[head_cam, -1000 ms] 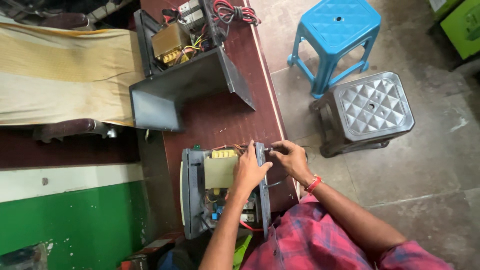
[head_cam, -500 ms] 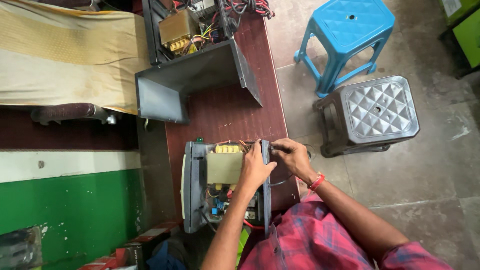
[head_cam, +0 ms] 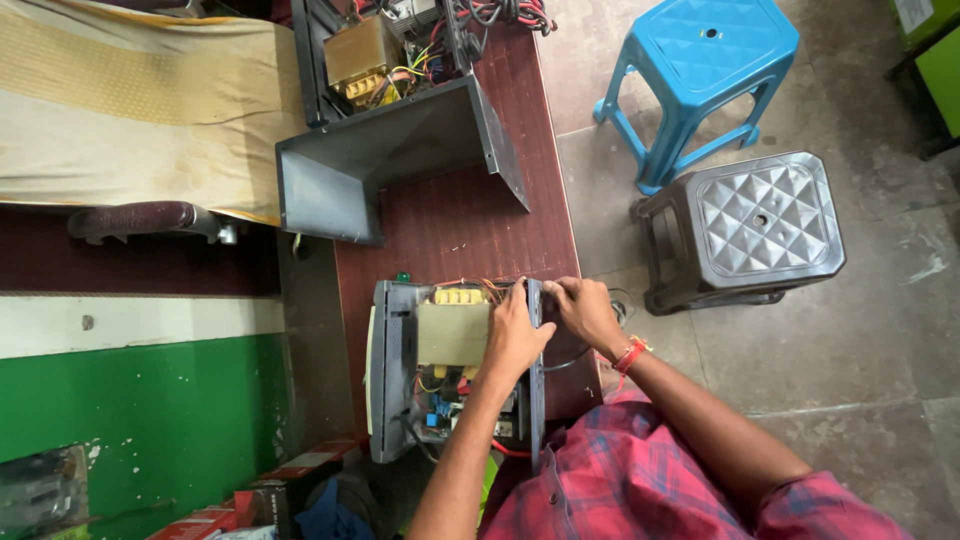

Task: The person is repairing an electronic device, likely a power inverter, by manipulating internal wires and components with a screwdriver. They are seen adjusting connections and handling the device's casing.

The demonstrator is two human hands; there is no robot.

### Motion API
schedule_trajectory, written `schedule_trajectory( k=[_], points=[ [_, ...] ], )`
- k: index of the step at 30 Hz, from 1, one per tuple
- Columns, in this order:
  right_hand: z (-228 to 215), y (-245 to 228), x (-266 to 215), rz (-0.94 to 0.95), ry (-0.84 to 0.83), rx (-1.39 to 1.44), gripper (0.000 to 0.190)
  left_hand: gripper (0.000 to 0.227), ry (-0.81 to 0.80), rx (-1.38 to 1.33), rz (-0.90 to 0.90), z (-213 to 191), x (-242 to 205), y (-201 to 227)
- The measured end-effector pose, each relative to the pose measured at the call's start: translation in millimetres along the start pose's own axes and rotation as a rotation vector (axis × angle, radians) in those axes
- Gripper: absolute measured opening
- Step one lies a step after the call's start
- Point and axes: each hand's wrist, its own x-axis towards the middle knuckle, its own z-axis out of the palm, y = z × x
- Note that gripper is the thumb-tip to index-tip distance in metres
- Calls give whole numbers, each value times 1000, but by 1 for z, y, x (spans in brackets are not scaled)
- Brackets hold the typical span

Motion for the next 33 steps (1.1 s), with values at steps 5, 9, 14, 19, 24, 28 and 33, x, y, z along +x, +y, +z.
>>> schedule_trajectory(
  k=[5,9,14,19,24,28,33],
  points=[
    [-4,3,-3,32,39,52,22,89,22,-24,33,2,0,-3],
    [-6,9,-11,-172,47,278,37,88,24,-40,8,4,1,-6],
    [-7,5,-13,-131,-10,138,51,86,25,-42,18,3,1,-3],
    [-3,3,-18,-275,88,274,54,84,30,-71,7,2,-2,-2],
    [-6,-2,-20,-142,44,219,53,85,24,-51,-13,2,0,-1],
    [-6,-3,-24,-269,67,356,56,84,45,-60,20,6,-1,-6],
    [-6,-7,-23,-205,99,142,48,85,64,-55,68,0,-6,2]
  ],
)
